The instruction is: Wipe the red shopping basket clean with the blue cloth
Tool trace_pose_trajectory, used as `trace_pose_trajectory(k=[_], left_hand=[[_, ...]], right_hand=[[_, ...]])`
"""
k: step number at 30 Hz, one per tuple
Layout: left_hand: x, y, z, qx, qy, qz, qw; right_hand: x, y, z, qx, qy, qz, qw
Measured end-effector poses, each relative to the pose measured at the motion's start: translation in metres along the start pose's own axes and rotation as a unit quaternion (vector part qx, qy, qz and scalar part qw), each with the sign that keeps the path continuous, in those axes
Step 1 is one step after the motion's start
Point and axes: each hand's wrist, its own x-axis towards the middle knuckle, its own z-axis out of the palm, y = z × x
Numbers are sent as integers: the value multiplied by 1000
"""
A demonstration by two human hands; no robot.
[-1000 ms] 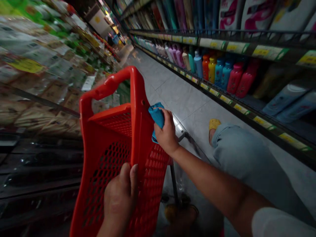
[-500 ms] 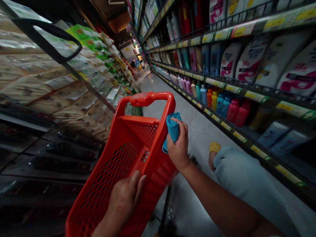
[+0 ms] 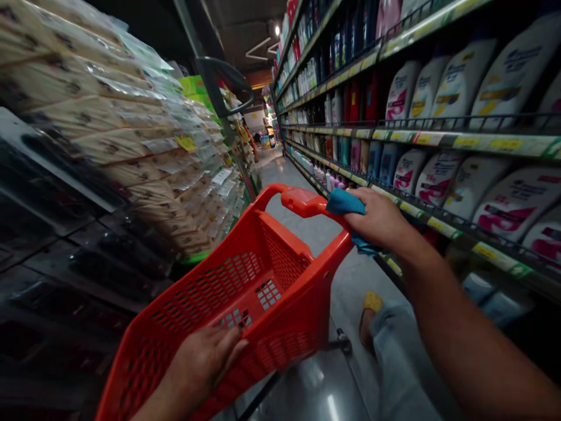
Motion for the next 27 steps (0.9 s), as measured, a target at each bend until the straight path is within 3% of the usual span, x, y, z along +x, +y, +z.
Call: trace_pose_trajectory(k=[2, 5, 11, 15, 20, 24, 27], left_hand=[[-3, 2, 0, -19, -2, -25, 1000], [6, 10, 2, -45, -1, -81, 996], [67, 54, 2, -64, 26, -139, 988], [97, 84, -2, -73, 79, -154, 982], [92, 97, -5, -77, 137, -166, 974], [79, 96, -10, -88, 161, -143, 973], [72, 96, -14, -98, 162, -127, 974]], right_hand=[[2, -1, -13, 4, -61, -15, 998], [-5, -3, -27, 23, -96, -15, 995], [-23, -11, -53, 117, -201, -28, 972], [-36, -25, -62, 141, -222, -72, 962], [-35, -37, -49, 55, -174, -147, 972], [0, -29, -24, 6, -175, -181, 968], [28, -22, -8, -32, -168, -144, 975]])
